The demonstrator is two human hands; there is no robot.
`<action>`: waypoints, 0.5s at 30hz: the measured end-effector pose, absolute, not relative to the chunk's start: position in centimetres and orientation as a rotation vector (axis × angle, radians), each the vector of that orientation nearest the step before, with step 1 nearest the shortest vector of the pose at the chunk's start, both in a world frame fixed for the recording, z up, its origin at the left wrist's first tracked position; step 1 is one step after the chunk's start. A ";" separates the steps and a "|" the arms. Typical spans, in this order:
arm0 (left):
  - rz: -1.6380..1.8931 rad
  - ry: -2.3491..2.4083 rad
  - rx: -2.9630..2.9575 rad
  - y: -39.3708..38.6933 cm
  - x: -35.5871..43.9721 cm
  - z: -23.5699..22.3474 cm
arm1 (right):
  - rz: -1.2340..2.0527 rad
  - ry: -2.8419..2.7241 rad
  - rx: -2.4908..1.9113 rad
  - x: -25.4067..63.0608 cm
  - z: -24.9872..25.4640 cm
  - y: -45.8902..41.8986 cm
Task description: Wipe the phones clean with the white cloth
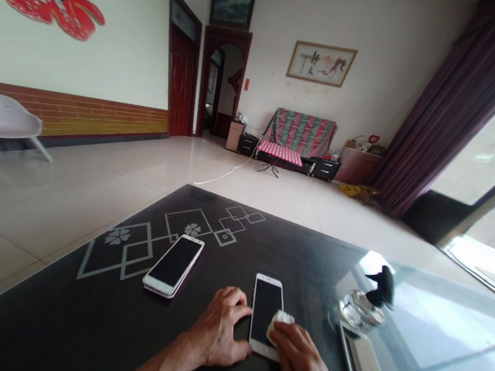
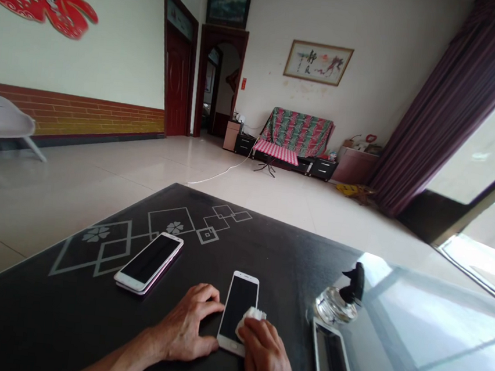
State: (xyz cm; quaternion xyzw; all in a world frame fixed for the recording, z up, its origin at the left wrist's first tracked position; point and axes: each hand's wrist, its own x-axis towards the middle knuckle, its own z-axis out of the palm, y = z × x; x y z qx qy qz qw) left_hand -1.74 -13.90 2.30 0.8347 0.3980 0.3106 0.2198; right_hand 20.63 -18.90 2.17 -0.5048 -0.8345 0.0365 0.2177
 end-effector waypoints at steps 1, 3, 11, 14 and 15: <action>0.858 1.103 2.312 -13.9 -1.7 2.3 | 0.096 -2.330 -1.377 20.8 2.1 -19.3; 0.852 1.106 2.318 -13.8 -1.7 2.3 | 0.099 -2.356 -1.346 20.9 2.2 -19.6; 0.849 1.098 2.314 -13.8 -1.7 2.2 | 0.090 -2.238 -1.472 20.0 3.0 -15.5; 0.846 1.092 2.312 -13.7 -1.8 2.2 | 0.033 -2.195 -1.467 19.8 2.5 -12.9; 0.848 1.091 2.313 -13.7 -1.8 2.2 | 0.018 -2.187 -1.461 19.8 2.3 -12.1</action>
